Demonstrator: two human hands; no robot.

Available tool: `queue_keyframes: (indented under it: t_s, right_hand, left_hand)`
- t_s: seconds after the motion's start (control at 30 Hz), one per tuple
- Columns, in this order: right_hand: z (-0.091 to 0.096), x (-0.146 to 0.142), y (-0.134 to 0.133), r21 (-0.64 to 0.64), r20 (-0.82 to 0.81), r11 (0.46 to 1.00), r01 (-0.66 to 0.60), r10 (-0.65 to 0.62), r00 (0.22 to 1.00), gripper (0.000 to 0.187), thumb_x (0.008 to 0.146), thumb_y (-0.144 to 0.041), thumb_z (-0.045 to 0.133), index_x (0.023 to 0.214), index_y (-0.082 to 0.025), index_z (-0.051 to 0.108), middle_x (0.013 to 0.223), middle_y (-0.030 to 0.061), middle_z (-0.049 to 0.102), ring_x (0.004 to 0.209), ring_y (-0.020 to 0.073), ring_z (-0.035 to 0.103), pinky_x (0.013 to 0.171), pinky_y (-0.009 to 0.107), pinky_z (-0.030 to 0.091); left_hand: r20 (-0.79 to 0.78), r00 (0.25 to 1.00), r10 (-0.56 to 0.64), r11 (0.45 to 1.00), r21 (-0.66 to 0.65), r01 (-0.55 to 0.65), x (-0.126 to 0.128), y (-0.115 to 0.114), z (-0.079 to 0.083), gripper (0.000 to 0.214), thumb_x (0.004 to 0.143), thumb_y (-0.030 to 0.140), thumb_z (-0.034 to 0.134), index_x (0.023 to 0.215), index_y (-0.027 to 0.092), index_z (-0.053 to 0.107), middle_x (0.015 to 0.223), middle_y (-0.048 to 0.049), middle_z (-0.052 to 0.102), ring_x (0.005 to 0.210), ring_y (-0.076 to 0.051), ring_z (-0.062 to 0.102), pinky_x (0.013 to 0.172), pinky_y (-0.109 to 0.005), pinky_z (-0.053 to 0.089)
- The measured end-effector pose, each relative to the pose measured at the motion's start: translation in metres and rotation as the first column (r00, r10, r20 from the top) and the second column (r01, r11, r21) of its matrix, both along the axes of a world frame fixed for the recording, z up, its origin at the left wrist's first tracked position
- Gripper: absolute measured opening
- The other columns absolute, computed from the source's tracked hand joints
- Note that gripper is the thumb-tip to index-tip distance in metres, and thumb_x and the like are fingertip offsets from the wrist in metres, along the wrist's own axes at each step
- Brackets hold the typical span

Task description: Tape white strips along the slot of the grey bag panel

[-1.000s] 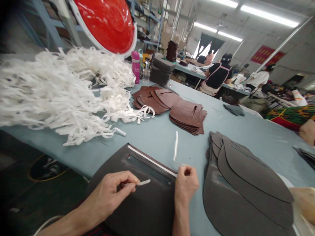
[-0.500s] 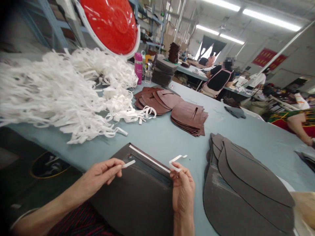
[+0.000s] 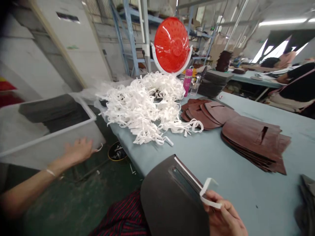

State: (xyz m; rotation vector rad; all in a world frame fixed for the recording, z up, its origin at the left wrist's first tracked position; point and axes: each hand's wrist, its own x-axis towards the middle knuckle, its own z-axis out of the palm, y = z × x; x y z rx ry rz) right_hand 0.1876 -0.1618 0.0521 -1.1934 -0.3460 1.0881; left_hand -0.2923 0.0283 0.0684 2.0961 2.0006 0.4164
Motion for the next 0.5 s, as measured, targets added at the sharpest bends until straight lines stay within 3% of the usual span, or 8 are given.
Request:
queue_keyframes:
  t_s: [0.07, 0.13, 0.2, 0.3, 0.37, 0.4, 0.5]
  right_hand:
    - [0.011, -0.020, 0.002, 0.057, 0.001, 0.997, -0.058, 0.058, 0.998, 0.016, 0.073, -0.035, 0.068, 0.067, -0.021, 0.064, 0.093, 0.0061, 0.067, 0.075, 0.0178, 0.057, 0.070, 0.033, 0.046]
    - [0.022, -0.041, 0.005, 0.123, 0.019, 0.984, -0.132, 0.130, 0.991, 0.018, 0.080, -0.034, 0.062, 0.069, -0.020, 0.063, 0.089, 0.0063, 0.066, 0.073, 0.0160, 0.054, 0.070, 0.032, 0.044]
    - [0.031, -0.059, 0.010, 0.157, 0.026, 0.968, -0.197, 0.196, 0.980, 0.018, 0.082, -0.031, 0.058, 0.068, -0.019, 0.061, 0.086, 0.0057, 0.065, 0.071, 0.0151, 0.053, 0.070, 0.031, 0.043]
    - [0.039, -0.075, 0.011, 0.188, 0.042, 0.946, -0.262, 0.259, 0.965, 0.017, 0.085, -0.029, 0.056, 0.071, -0.019, 0.059, 0.084, 0.0048, 0.064, 0.070, 0.0146, 0.052, 0.070, 0.030, 0.042]
    - [0.041, -0.076, 0.005, 0.207, 0.061, 0.945, -0.253, 0.246, 0.967, 0.017, 0.086, -0.029, 0.056, 0.071, -0.020, 0.059, 0.081, 0.0035, 0.063, 0.071, 0.0145, 0.052, 0.070, 0.029, 0.042]
    - [0.041, -0.073, 0.001, 0.208, 0.074, 0.950, -0.232, 0.222, 0.972, 0.018, 0.086, -0.029, 0.056, 0.071, -0.020, 0.058, 0.079, 0.0028, 0.062, 0.071, 0.0143, 0.052, 0.070, 0.028, 0.042]
    - [0.038, -0.062, -0.014, 0.165, 0.125, 0.977, -0.136, 0.116, 0.985, 0.019, 0.085, -0.029, 0.060, 0.068, -0.019, 0.058, 0.078, 0.0008, 0.060, 0.067, 0.0117, 0.051, 0.067, 0.026, 0.041]
  left_hand:
    - [0.012, 0.999, -0.044, 0.995, 0.092, 0.042, 0.030, -0.003, 0.007, 0.032, 0.088, 0.036, 0.045, 0.108, 0.015, 0.060, 0.113, -0.0113, 0.061, 0.111, -0.030, 0.053, 0.097, -0.048, 0.039]
    - [0.168, 0.960, -0.224, 0.971, 0.120, 0.205, 0.080, -0.017, 0.018, 0.032, 0.092, 0.038, 0.042, 0.114, 0.021, 0.057, 0.123, -0.0071, 0.057, 0.115, -0.026, 0.052, 0.103, -0.041, 0.037]
    - [0.350, 0.823, -0.448, 0.892, 0.124, 0.434, 0.137, -0.040, 0.032, 0.031, 0.095, 0.038, 0.040, 0.119, 0.026, 0.055, 0.130, -0.0033, 0.054, 0.121, -0.022, 0.048, 0.108, -0.036, 0.033]
    - [0.503, 0.511, -0.697, 0.662, 0.179, 0.727, 0.215, -0.073, 0.046, 0.036, 0.096, 0.035, 0.041, 0.129, 0.025, 0.048, 0.137, -0.0044, 0.050, 0.130, -0.020, 0.039, 0.112, -0.037, 0.027]
    - [0.538, 0.348, -0.768, 0.520, 0.205, 0.829, 0.252, -0.086, 0.046, 0.034, 0.095, 0.035, 0.044, 0.126, 0.025, 0.051, 0.130, -0.0043, 0.055, 0.128, -0.020, 0.041, 0.114, -0.040, 0.020]
    - [0.559, 0.313, -0.768, 0.488, 0.193, 0.851, 0.264, -0.089, 0.045, 0.029, 0.094, 0.037, 0.045, 0.118, 0.023, 0.056, 0.120, -0.0037, 0.061, 0.120, -0.020, 0.048, 0.113, -0.040, 0.021]
    - [0.657, 0.323, -0.681, 0.475, 0.062, 0.878, 0.284, -0.090, 0.038, 0.029, 0.094, 0.041, 0.045, 0.088, 0.018, 0.062, 0.083, 0.0004, 0.062, 0.082, -0.014, 0.056, 0.089, -0.028, 0.040]
